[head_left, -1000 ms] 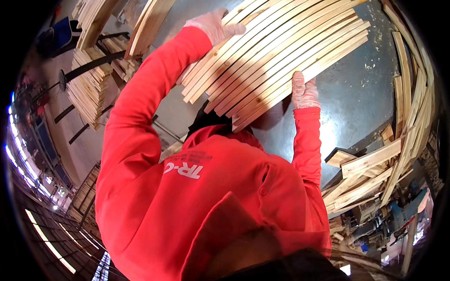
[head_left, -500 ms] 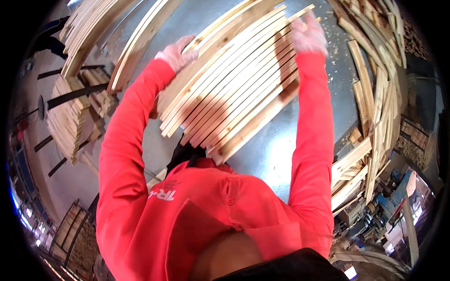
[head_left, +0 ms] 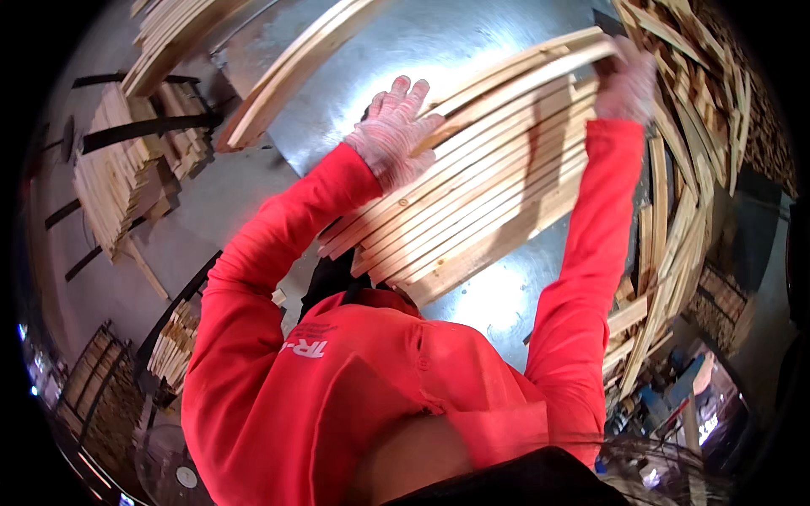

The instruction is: The person sorts and stacks wooden planks on a metal table in a workshop. They pick up planks from a pile, inspect them, and arrange them into neat stacks, occasionally moving them to different locations on the table.

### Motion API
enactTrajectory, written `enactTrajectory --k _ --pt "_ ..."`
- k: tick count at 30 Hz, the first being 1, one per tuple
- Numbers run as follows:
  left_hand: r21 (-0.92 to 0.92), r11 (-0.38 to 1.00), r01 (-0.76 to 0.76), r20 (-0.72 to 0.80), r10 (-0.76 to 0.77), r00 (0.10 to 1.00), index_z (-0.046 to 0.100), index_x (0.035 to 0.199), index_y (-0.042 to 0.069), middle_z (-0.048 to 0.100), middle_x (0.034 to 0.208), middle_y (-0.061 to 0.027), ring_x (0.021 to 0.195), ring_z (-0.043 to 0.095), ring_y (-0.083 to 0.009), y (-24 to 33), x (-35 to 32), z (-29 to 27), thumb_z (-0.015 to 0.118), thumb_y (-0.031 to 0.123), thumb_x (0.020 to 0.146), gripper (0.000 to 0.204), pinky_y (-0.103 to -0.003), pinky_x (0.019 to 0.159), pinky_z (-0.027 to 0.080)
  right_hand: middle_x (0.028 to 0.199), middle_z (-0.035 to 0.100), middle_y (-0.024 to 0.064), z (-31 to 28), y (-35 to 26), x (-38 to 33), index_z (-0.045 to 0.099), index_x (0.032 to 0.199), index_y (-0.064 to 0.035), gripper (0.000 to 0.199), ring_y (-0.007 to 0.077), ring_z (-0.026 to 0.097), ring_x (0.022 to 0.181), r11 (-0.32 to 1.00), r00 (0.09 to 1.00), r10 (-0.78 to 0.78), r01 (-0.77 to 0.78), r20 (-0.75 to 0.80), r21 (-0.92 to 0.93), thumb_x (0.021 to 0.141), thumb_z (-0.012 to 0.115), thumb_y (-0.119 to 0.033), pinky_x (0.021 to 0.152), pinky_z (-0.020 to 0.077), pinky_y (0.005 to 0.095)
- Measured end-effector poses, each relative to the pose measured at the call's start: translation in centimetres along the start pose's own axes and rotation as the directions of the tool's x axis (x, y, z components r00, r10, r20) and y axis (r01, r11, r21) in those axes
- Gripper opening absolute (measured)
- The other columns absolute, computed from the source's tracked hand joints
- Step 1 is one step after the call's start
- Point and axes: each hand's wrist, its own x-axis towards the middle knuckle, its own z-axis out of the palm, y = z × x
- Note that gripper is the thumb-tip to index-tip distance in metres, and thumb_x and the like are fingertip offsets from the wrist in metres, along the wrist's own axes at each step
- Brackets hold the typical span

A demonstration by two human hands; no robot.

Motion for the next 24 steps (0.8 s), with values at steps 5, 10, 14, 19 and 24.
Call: enactTrajectory --k 5,10,14,19,24 --pt "-0.295 0.930 -0.220 -0.331 0.117 0.936 0.067 0.107 0.002 0.062 0.118 -0.0214 0.127 0.048 -0.0391 -0.1 -2.0 -9.3 0.066 0.019 0.084 0.029 -0.045 0.105 0.041 0.112 0.058 0.0144 -4.0 -2.5 -5.1 0.053 0.124 0.0002 0.041 0.0254 0.058 0.104 0.818 0.871 -0.489 0.443 -0.040 -0.366 0.098 0.049 -0.031 0.094 0.0479 0.0361" --pt "0.581 0.805 0.121 -0.221 0.014 0.975 0.064 0.114 0.006 0.040 0.141 -0.0295 0.128 0.045 -0.0416 -5.8 1.9 -12.4 0.065 0.026 0.084 0.036 -0.057 0.102 0.039 0.132 0.051 0.0203 -11.1 1.3 -11.0 0.046 0.135 -0.0003 0.048 0.0293 0.052 0.121 0.931 0.938 -0.263 0.185 -0.226 -0.315 0.095 0.056 -0.025 0.103 0.0432 0.0379" --pt "0.230 0.903 0.363 -0.145 -0.337 0.930 0.042 0.141 0.015 0.037 0.147 -0.0164 0.129 0.041 -0.0436 -13.3 2.7 -4.6 0.063 0.035 0.083 0.065 -0.051 0.102 0.040 0.143 0.041 0.0259 -16.4 3.9 -17.6 0.034 0.142 0.0039 0.063 0.0329 0.042 0.132 0.960 0.926 -0.071 -0.038 -0.371 -0.279 0.095 0.056 -0.032 0.112 0.0331 0.0379" --pt "0.104 0.747 0.657 0.070 -0.664 0.744 0.035 0.143 0.014 0.045 0.142 -0.0185 0.130 0.045 -0.0339 -13.7 4.5 -4.9 0.072 0.033 0.074 0.081 -0.051 0.105 0.038 0.139 0.047 0.0194 -24.2 9.7 -25.8 0.037 0.141 0.0042 0.058 0.0252 0.044 0.130 0.867 0.874 -0.011 -0.234 -0.485 -0.440 0.097 0.053 -0.029 0.110 0.0331 0.0340" --pt "0.087 0.848 0.522 -0.223 -0.494 0.840 0.043 0.138 0.011 0.058 0.126 -0.0193 0.117 0.056 -0.0334 -15.2 3.8 -12.7 0.075 0.028 0.071 0.076 -0.037 0.101 0.043 0.140 0.047 0.0182 -23.1 12.5 -29.5 0.038 0.142 0.0016 0.057 0.0243 0.048 0.125 0.755 0.846 0.079 -0.396 -0.527 -0.523 0.098 0.052 -0.033 0.108 0.0329 0.0326"
